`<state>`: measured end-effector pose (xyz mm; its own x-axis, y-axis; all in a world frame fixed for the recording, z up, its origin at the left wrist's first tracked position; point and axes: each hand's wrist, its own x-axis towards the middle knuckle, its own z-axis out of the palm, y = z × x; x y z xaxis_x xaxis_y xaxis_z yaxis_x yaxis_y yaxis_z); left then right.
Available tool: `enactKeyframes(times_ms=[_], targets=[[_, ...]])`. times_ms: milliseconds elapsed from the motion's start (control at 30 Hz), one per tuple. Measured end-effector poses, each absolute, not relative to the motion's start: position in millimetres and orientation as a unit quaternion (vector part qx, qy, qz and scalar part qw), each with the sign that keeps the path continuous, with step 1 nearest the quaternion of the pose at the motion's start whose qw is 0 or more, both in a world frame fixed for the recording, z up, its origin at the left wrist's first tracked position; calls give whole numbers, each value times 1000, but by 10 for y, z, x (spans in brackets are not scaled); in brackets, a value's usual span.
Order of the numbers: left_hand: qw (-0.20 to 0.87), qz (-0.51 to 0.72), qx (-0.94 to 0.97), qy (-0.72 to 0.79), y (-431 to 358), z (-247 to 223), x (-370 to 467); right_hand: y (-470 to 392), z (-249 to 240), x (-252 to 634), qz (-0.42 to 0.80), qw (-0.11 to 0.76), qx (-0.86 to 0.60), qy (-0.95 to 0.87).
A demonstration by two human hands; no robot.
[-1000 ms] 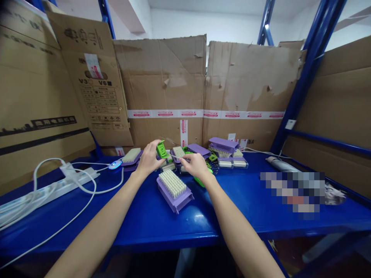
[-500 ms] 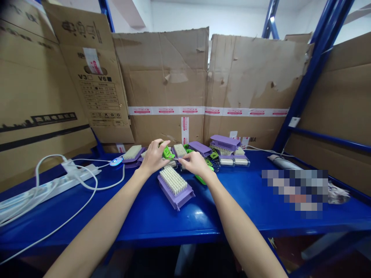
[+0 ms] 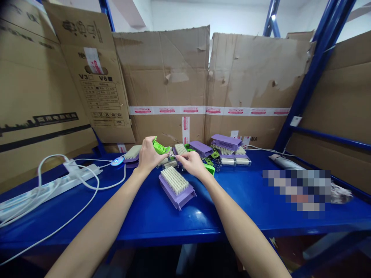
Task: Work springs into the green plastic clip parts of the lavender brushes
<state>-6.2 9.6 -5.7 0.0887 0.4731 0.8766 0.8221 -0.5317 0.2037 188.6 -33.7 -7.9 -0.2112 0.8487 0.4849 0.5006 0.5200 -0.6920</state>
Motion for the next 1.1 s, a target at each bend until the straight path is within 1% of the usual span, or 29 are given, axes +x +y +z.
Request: enactKeyframes(times_ms=[100, 300, 433, 600, 767, 867, 1100], targets=[[151, -497, -711, -474, 69, -57, -48, -344, -73, 1888, 201, 447, -446, -749], [117, -504, -731, -444, 84, -68, -39, -326, -90, 1902, 196, 449, -464, -739], [80, -524, -723, -443, 131, -60, -47, -300, -87, 1945, 162, 453, -473, -738], [29, -498, -750, -434, 123, -18, -42, -280, -96, 1998, 136, 442, -468, -753], [-63, -546, -705, -448, 86, 15, -1, -280, -65, 2048, 183, 464, -453, -739], [-94, -571, -694, -429, 77, 32, 18, -282, -36, 2084, 225, 476, -441, -727], [-141, -549, -706, -425, 93, 43, -11, -210, -111, 2158, 371, 466, -419, -685]])
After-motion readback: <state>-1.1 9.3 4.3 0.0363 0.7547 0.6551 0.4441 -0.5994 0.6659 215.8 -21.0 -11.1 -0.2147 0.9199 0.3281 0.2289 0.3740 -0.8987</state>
